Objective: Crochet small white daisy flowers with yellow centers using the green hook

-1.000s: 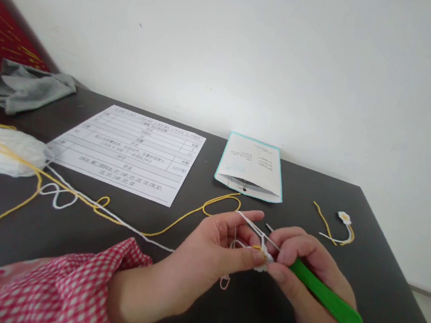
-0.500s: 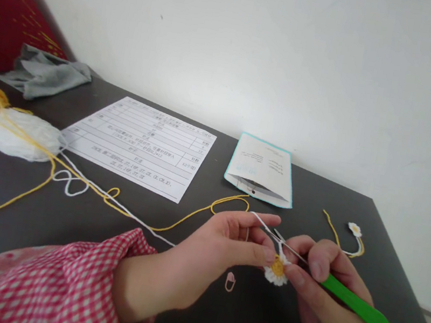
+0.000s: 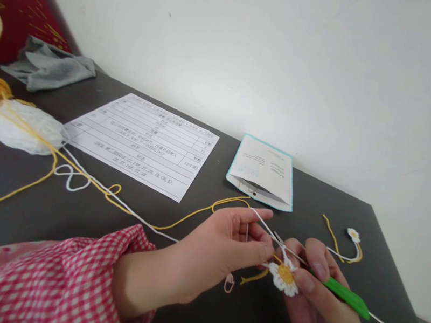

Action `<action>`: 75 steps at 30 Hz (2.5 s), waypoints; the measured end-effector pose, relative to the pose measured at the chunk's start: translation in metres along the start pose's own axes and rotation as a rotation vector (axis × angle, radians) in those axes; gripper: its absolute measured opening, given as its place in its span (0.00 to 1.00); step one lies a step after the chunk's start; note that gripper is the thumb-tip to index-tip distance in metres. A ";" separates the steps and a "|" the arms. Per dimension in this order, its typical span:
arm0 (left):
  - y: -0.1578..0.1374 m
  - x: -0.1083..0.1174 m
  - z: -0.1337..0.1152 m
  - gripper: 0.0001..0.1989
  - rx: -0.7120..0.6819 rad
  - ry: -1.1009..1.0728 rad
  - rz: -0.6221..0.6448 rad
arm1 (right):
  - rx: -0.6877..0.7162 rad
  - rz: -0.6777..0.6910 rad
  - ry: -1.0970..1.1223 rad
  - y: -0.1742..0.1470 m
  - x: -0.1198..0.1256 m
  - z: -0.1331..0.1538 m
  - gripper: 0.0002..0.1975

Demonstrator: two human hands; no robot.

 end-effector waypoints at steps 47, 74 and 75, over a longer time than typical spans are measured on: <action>-0.002 -0.006 -0.007 0.40 -0.119 0.052 0.110 | 0.128 0.071 -0.050 -0.002 0.000 0.002 0.15; -0.005 0.001 -0.009 0.40 -0.036 0.057 -0.064 | 0.080 -0.108 -0.024 -0.006 -0.004 -0.002 0.17; -0.006 0.000 -0.009 0.40 -0.046 0.057 -0.062 | 0.085 -0.110 -0.018 -0.005 -0.004 -0.001 0.17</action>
Point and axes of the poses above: each hand's wrist, its own y-axis towards the middle knuckle, its own x-axis out of the back of the hand, z = x × y, the point moved 3 cm from there along y, towards the middle knuckle, and after that the axes turned 15 degrees about y, right-handed, at the moved point
